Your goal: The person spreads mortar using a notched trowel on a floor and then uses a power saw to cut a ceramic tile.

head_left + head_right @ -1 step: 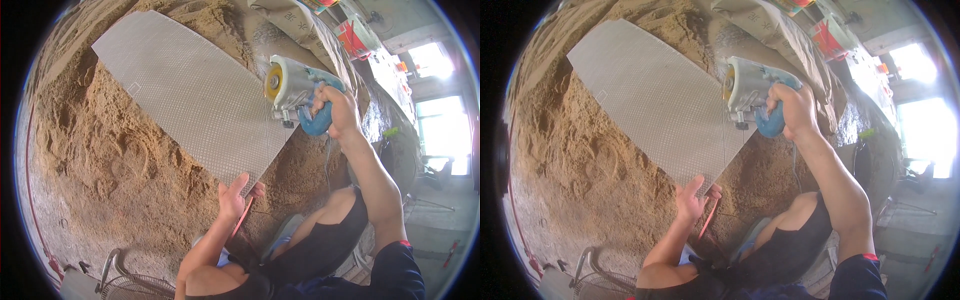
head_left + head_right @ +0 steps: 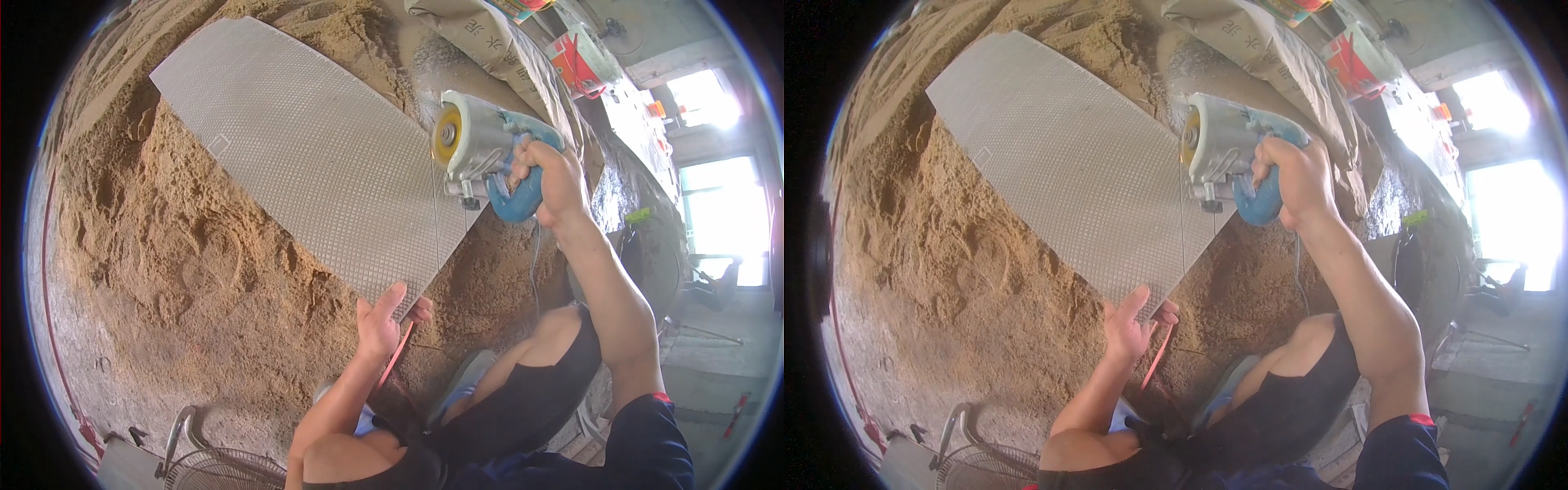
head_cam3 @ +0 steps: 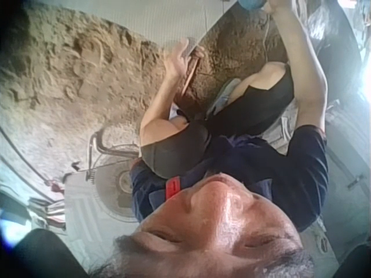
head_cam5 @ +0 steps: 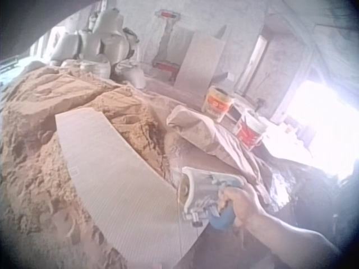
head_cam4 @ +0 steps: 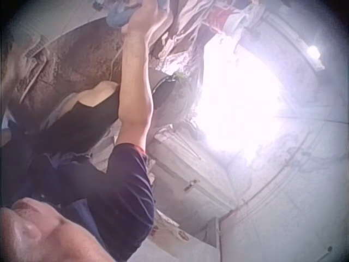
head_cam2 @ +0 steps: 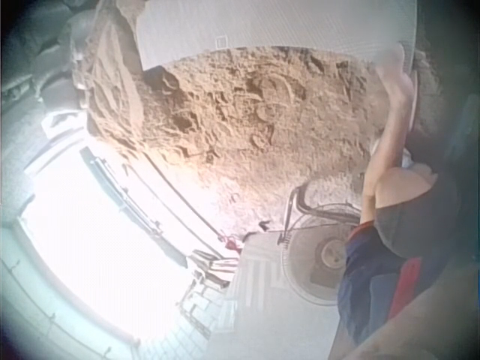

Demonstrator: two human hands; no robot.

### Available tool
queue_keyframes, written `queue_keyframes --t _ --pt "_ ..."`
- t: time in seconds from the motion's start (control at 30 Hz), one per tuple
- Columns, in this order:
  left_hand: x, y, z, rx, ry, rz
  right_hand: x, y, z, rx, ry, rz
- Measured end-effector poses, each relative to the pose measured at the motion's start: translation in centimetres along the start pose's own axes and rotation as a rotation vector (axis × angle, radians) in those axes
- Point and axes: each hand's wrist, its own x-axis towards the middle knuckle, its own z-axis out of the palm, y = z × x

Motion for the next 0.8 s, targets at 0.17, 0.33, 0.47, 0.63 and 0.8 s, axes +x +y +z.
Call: queue_keyframes --t 0.17,0.33,0.47,0.63,0.8 --pt "0.0 0.0 0.1 0.011 -0.005 0.034 -0.7 -0.3 -0.1 -0.043 -0.051 0.039" --pt "-0.1 0.2 0.2 0.004 0.007 0.032 -1.0 0.0 -0.1 -0.027 -0.043 0.021" --pt "-0.1 -0.1 0.1 -0.026 0.026 0.015 -1.4 -0.2 -0.1 0.015 -0.035 0.014" --pt "-0.1 0.0 0.2 -0.034 0.012 0.017 -1.5 0.1 -0.5 0.005 -0.023 0.038" --pt "0.0 -0.2 0.1 -0.045 0.010 0.008 -2.5 -0.8 0.1 0.004 -0.047 0.067"
